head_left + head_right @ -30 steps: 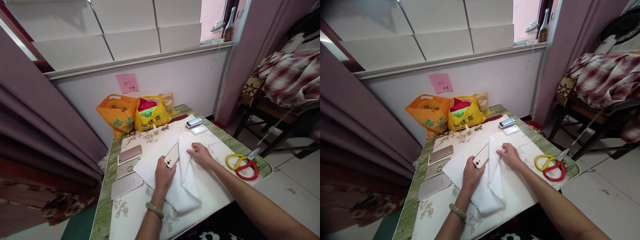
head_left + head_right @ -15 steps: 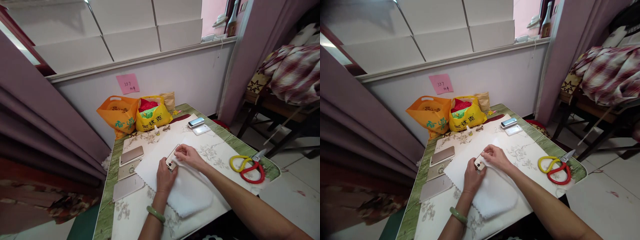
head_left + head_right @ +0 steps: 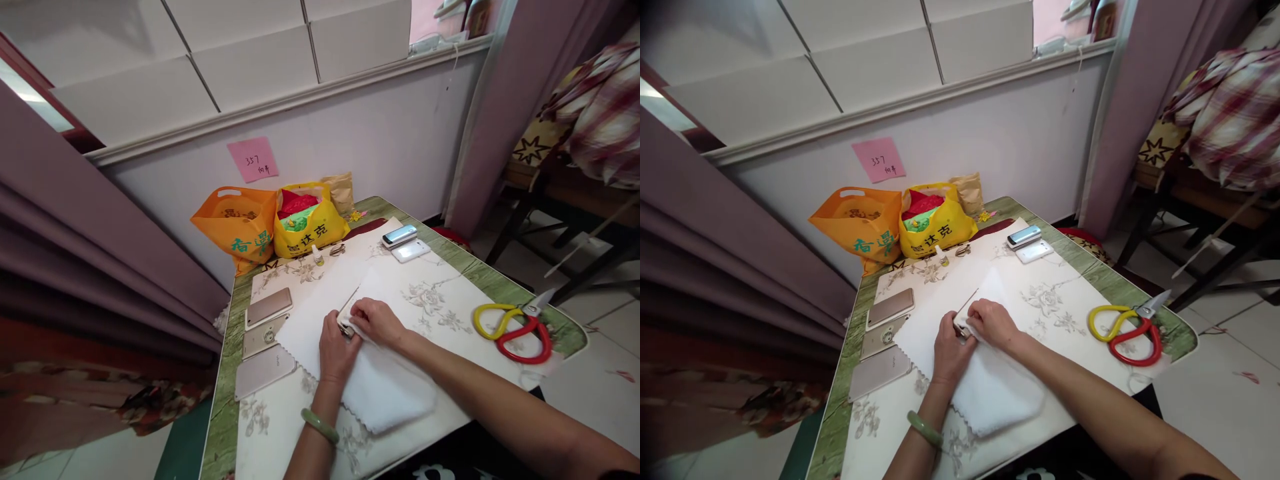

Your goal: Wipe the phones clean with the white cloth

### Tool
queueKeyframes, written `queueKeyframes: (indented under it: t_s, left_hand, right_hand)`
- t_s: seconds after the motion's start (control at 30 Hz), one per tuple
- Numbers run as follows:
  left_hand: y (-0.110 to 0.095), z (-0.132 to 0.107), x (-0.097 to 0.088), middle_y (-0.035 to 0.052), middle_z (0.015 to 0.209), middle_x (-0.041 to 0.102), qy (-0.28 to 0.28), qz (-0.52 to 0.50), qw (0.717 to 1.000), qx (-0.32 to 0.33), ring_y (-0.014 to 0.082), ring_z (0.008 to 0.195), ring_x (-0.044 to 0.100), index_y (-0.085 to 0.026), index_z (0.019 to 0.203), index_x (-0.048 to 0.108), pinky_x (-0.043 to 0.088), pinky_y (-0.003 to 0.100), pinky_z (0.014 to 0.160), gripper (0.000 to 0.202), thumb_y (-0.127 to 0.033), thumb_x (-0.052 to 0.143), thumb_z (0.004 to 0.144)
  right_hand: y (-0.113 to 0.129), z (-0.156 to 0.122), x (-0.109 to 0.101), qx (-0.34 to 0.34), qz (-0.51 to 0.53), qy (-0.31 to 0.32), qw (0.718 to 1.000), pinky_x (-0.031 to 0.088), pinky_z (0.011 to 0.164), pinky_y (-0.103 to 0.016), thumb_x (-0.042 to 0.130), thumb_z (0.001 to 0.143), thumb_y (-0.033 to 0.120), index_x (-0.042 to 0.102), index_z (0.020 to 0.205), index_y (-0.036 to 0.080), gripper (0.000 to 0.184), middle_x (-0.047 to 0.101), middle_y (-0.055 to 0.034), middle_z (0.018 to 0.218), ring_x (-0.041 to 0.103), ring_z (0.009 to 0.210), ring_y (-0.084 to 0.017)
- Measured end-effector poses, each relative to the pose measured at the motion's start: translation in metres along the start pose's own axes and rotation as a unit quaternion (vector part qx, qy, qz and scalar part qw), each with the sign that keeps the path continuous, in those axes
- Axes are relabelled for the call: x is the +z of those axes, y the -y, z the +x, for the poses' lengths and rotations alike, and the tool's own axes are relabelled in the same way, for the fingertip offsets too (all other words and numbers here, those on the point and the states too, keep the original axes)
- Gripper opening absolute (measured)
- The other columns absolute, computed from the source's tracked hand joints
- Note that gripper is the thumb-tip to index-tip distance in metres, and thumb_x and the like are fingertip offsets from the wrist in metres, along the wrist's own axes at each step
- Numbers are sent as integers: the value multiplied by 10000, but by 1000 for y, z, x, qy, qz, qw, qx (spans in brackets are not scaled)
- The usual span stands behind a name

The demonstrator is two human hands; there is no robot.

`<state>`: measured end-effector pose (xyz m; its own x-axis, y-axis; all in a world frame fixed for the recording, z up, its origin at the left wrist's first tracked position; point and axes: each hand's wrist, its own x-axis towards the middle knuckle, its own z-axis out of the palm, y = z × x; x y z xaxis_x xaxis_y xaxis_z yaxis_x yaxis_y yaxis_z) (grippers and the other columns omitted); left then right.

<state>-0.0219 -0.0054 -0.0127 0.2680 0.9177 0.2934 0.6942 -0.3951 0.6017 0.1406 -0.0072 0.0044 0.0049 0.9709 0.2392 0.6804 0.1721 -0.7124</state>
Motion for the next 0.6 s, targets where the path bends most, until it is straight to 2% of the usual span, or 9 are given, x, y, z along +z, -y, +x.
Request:
queueKeyframes:
  t_s: [0.07, 0.13, 0.2, 0.27, 0.33, 0.37, 0.43, 0.53, 0.6]
  left_hand:
    - [-1, 0, 0, 88, 1087, 546, 0, 1, 1000, 0, 241, 1012, 564, -195, 1185, 418, 478, 362, 842, 494, -285, 637, 751]
    - [-2, 0, 0, 97, 1110, 537, -2, 2, 1000, -1, 247, 1024, 562, -195, 1198, 405, 481, 367, 843, 522, -306, 650, 751]
    - [-2, 0, 0, 95, 1105, 537, -7, 2, 1000, 3, 250, 1019, 564, -200, 1193, 407, 484, 371, 842, 525, -303, 658, 743]
    - [-1, 0, 1, 83, 1066, 549, -13, 2, 1000, 10, 247, 999, 570, -207, 1170, 425, 487, 373, 841, 481, -265, 641, 744]
    - [-1, -1, 1, 79, 1042, 559, -16, 7, 1000, 18, 248, 992, 574, -205, 1165, 435, 488, 375, 849, 473, -216, 626, 733]
    - [-1, -2, 1, 81, 1039, 562, -17, 12, 1000, 21, 250, 993, 574, -200, 1174, 434, 489, 377, 853, 488, -207, 628, 726]
    - [-1, -3, 2, 86, 1046, 560, -21, 25, 999, 26, 249, 982, 574, -193, 1196, 428, 494, 377, 847, 528, -234, 654, 721]
    - [-2, -4, 2, 81, 1045, 552, -30, 28, 999, 33, 231, 933, 583, -195, 1213, 423, 508, 356, 800, 559, -300, 684, 731]
    - [-2, -4, 2, 78, 1045, 552, -30, 15, 998, 45, 223, 923, 588, -198, 1218, 425, 513, 344, 781, 569, -308, 697, 730]
  right_hand:
    - [-5, 11, -7, 38, -48, -30, 998, 385, 653, -254, 583, 845, 230, 632, 804, 221, 65, 650, -18, 830, 577, 729, -148]
    - [-8, 16, -11, 116, -82, -97, 985, 371, 622, -261, 563, 871, 264, 630, 811, 221, 100, 653, -28, 820, 576, 709, -159]
    - [-5, 13, -7, 124, -80, -132, 980, 376, 613, -260, 556, 882, 287, 624, 831, 222, 107, 653, -25, 805, 575, 687, -157]
    - [0, 5, 2, 9, -48, -91, 995, 400, 641, -252, 546, 892, 294, 623, 862, 228, 106, 659, -18, 825, 583, 701, -147]
    - [3, -2, 10, -122, -13, -19, 992, 419, 680, -238, 535, 904, 297, 634, 882, 236, 119, 668, -13, 855, 598, 738, -136]
    - [2, -3, 11, -149, 0, -5, 989, 423, 693, -234, 532, 906, 301, 641, 880, 238, 128, 672, -12, 862, 604, 754, -133]
    - [-7, 3, 7, -90, 12, -47, 995, 423, 685, -238, 533, 903, 316, 649, 870, 238, 143, 677, -9, 852, 608, 753, -137]
    - [-20, 15, -5, 122, 5, -174, 977, 406, 616, -258, 528, 893, 365, 641, 839, 228, 187, 665, -9, 789, 593, 688, -154]
    - [-20, 16, -6, 146, 5, -203, 968, 407, 613, -262, 516, 897, 375, 633, 848, 222, 199, 659, -12, 790, 587, 677, -156]
